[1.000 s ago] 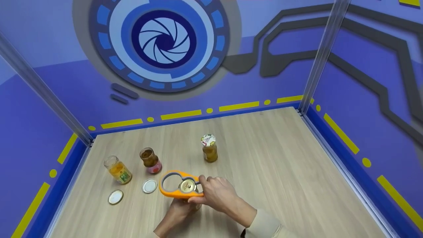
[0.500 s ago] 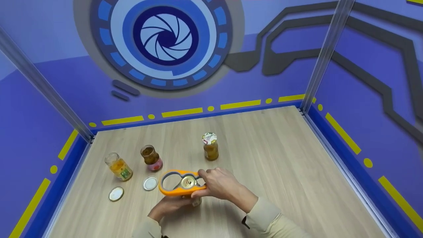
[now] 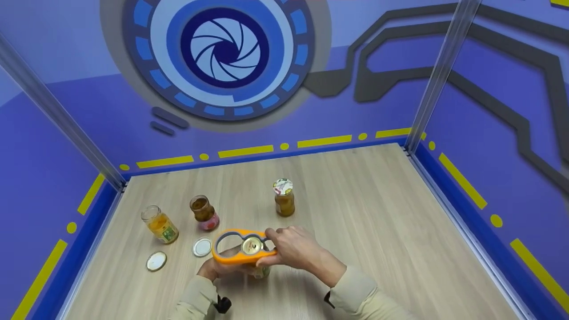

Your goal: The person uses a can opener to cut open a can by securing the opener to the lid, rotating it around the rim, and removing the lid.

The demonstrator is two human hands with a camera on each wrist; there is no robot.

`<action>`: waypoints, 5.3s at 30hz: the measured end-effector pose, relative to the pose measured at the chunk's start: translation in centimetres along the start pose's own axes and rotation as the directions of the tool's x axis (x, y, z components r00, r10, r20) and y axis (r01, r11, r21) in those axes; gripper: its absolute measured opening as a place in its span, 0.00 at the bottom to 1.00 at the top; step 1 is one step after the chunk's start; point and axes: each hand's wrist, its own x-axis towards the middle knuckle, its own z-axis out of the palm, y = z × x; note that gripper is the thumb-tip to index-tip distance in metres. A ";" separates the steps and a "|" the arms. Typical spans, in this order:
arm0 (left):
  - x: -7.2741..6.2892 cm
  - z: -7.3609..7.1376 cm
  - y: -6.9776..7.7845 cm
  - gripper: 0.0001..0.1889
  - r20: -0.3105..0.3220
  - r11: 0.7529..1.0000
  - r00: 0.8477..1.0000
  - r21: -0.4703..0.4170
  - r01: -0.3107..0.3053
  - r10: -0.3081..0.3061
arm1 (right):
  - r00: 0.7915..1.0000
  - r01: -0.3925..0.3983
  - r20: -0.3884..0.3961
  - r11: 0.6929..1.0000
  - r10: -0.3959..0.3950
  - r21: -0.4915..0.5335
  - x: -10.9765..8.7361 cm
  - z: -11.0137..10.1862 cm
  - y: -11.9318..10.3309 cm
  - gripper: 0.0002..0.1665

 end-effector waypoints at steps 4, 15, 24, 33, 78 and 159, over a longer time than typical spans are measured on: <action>0.0 -0.1 0.3 0.35 0.015 0.999 1.000 -0.021 0.027 -0.027 | 1.000 0.008 -0.010 1.000 -0.008 -0.001 0.1 0.1 -0.1 0.39; -0.5 0.8 0.6 0.37 -0.132 0.997 0.989 0.042 0.072 -0.066 | 0.999 -0.021 -0.039 0.999 0.022 0.035 -0.1 0.1 -0.2 0.38; -2.3 2.8 1.3 0.44 -0.354 0.993 0.935 0.095 0.075 -0.037 | 0.991 -0.132 -0.030 0.991 0.133 0.026 -0.3 0.2 -1.6 0.40; -1.8 7.0 1.9 0.54 -0.658 0.980 0.752 0.116 0.163 -0.047 | 0.934 -0.352 -0.054 0.936 0.352 0.010 -0.7 0.5 -4.2 0.38; 2.4 11.8 0.7 0.23 -0.911 0.870 0.296 0.377 0.318 0.287 | 0.830 -0.535 -0.278 0.831 0.484 -0.149 -0.7 1.7 -7.7 0.44; 2.2 -3.7 1.9 0.35 -0.642 0.956 0.767 0.230 0.183 0.007 | 0.856 -0.486 -0.155 0.870 0.492 0.078 -6.2 -2.3 -0.6 0.41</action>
